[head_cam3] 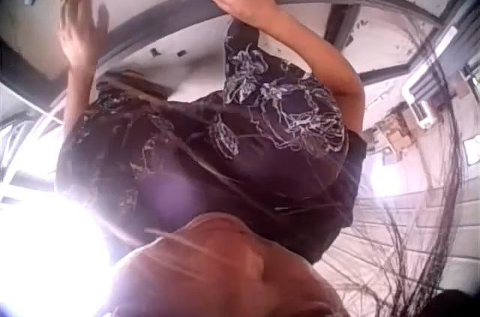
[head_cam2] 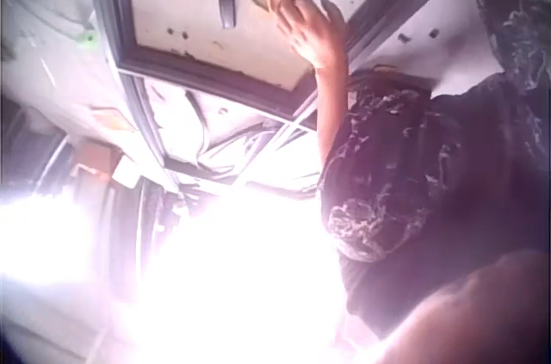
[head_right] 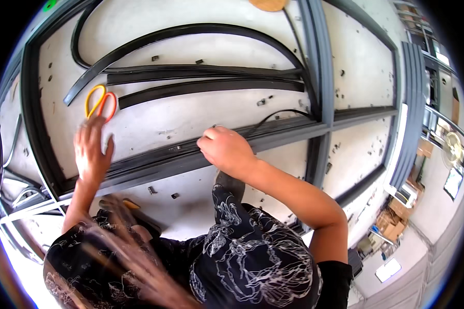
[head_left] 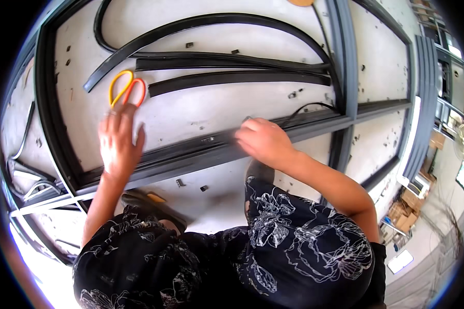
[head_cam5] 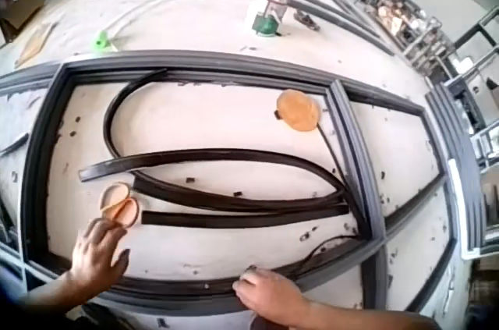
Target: Installing rubber gaskets into a metal frame.
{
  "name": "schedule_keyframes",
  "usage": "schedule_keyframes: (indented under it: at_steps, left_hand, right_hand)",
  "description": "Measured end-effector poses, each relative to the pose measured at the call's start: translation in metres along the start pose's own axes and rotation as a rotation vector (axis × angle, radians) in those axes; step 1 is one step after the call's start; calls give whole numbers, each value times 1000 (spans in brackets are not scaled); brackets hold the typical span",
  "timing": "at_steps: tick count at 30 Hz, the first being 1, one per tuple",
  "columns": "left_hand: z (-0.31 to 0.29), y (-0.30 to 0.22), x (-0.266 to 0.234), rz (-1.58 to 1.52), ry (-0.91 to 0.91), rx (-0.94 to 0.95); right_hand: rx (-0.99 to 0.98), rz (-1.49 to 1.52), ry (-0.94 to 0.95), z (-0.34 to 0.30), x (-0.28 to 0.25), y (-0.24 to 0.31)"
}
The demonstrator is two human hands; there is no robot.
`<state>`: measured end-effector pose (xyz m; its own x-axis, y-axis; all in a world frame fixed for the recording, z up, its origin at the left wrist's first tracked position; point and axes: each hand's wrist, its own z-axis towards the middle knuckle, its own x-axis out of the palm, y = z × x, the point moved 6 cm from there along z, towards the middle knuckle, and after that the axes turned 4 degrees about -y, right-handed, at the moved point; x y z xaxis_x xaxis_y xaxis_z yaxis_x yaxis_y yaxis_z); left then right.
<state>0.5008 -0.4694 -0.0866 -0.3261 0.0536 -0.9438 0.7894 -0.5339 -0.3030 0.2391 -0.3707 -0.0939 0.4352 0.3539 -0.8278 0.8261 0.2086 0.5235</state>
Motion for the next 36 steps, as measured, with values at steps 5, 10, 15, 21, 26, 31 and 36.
schedule_keyframes:
  at_steps: [5, 10, 15, 21, 26, 31, 36]
  left_hand:
    - [-29, -35, 45, -535, 335, -35]
    - [-70, -15, 67, -307, 622, -136]
    - [-77, -10, 33, -329, 359, -230]
    - [-143, 62, -12, -17, 457, -507]
    - [-151, 155, -42, 150, 418, -462]
    - [-144, 180, -11, 33, 602, -290]
    - [-142, 179, -3, -93, 667, -321]
  right_hand:
    - [-41, 105, -110, 3, -13, 14]
    - [95, -6, 143, 13, -27, -17]
    - [102, -899, 308, 22, -72, -66]
    - [-424, -509, 297, 104, -89, 55]
    - [-518, -505, 534, 143, -62, 99]
    - [-526, -121, 410, 160, 42, 138]
    - [-750, -248, -31, 185, 104, 175]
